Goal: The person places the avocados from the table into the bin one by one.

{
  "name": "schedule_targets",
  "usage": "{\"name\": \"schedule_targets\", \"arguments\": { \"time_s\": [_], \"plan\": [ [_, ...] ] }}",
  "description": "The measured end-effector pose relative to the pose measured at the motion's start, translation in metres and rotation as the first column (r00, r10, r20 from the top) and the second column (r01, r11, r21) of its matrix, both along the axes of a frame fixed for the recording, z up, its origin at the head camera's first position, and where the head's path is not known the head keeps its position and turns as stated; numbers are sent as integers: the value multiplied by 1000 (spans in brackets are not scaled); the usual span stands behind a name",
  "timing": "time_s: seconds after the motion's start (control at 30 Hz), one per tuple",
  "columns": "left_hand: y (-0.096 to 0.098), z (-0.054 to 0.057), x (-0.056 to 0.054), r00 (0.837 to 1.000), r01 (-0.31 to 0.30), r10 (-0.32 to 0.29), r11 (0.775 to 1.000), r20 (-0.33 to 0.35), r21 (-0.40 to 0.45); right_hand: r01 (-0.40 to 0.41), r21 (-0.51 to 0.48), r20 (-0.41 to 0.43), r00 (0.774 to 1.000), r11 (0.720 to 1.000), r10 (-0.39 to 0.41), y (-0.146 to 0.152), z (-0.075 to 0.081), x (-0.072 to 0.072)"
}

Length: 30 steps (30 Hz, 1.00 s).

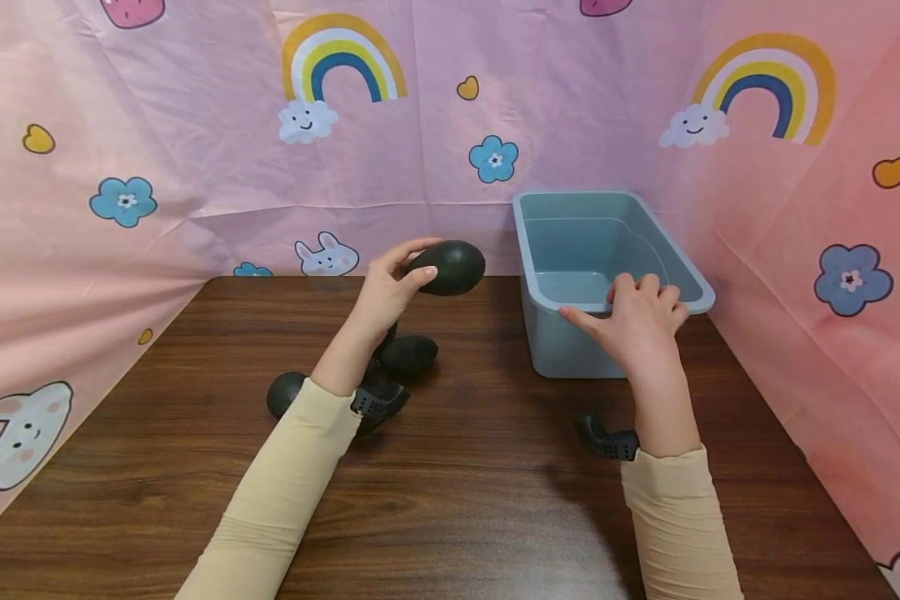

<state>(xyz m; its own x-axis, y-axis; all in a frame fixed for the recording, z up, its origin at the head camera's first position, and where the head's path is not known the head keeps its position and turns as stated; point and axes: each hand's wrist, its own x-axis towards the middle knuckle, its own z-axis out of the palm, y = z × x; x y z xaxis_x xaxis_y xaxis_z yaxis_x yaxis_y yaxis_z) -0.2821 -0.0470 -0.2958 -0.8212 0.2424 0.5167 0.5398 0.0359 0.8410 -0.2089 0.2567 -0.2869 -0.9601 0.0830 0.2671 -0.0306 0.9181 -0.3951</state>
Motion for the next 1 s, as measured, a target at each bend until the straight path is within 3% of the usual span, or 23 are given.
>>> {"name": "schedule_targets", "arguments": {
  "time_s": [0.3, 0.47, 1.0],
  "plan": [
    [12, 5, -2, 999, 36, -37, 999, 13, 27, -1, -2, -14, 1000, 1000, 1, 0, 0, 1],
    [18, 7, -5, 1000, 27, -27, 999, 15, 32, -2, 1, -9, 1000, 1000, 2, -1, 1, 1],
    [36, 7, -13, 999, 26, -25, 999, 43, -33, 4, -1, -5, 1000, 1000, -4, -1, 0, 1]
  ]
}}
